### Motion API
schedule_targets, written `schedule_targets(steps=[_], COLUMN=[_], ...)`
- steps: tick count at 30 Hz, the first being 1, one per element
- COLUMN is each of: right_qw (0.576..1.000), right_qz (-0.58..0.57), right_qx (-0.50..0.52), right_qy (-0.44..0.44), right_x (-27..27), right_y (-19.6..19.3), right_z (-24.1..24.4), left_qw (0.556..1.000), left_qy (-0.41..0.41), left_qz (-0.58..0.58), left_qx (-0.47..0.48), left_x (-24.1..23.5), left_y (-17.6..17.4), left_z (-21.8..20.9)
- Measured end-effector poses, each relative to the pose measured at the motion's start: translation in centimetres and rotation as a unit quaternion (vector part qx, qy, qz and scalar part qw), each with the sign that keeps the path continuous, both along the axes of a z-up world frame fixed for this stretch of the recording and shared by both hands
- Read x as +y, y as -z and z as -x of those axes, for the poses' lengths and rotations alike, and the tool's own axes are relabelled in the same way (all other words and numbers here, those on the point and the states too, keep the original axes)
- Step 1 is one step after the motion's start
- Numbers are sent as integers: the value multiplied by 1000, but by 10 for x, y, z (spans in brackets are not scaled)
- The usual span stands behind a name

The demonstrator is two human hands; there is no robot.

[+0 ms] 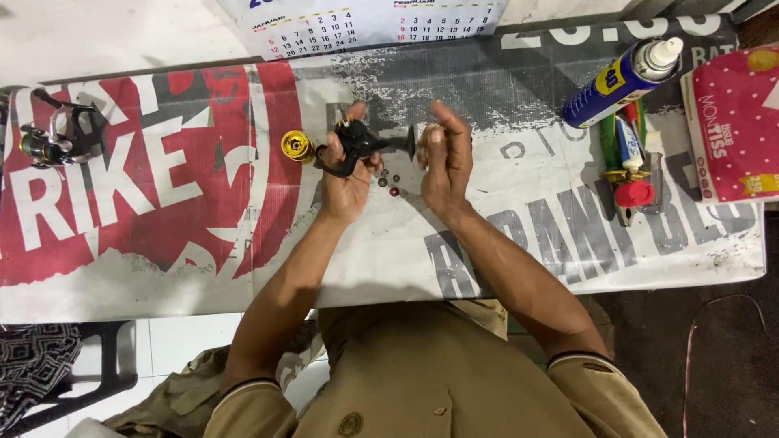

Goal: The person sits on the floor and cleans a disassembled fishing reel using a white cloth. They wipe the black reel body and handle, then clean a gold-colored spool and other small components before reassembling the reel.

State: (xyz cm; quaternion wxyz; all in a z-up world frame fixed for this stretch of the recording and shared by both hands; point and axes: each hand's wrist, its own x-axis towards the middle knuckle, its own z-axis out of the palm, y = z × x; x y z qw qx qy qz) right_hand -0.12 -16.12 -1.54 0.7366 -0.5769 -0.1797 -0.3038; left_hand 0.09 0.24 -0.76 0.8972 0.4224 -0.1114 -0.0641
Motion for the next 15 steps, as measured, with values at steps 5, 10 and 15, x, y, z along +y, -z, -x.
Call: schedule_targets(steps=[5,10,15], right_qw=[987,987,979], right_qz=[141,131,165], right_qx=[-80,-87,-119], right_qy=[-13,-15,23], right_x=[0,13,27], right_y=[16,-1,-3], right_z=[-1,18,22], left_qw=[991,971,991], left_qy=[122,153,122], left_qz=[46,156,55], left_qx=[8,97,8], left_x=[0,0,-3], left_y=[17,19,-25], left_z=[-7,-9,13])
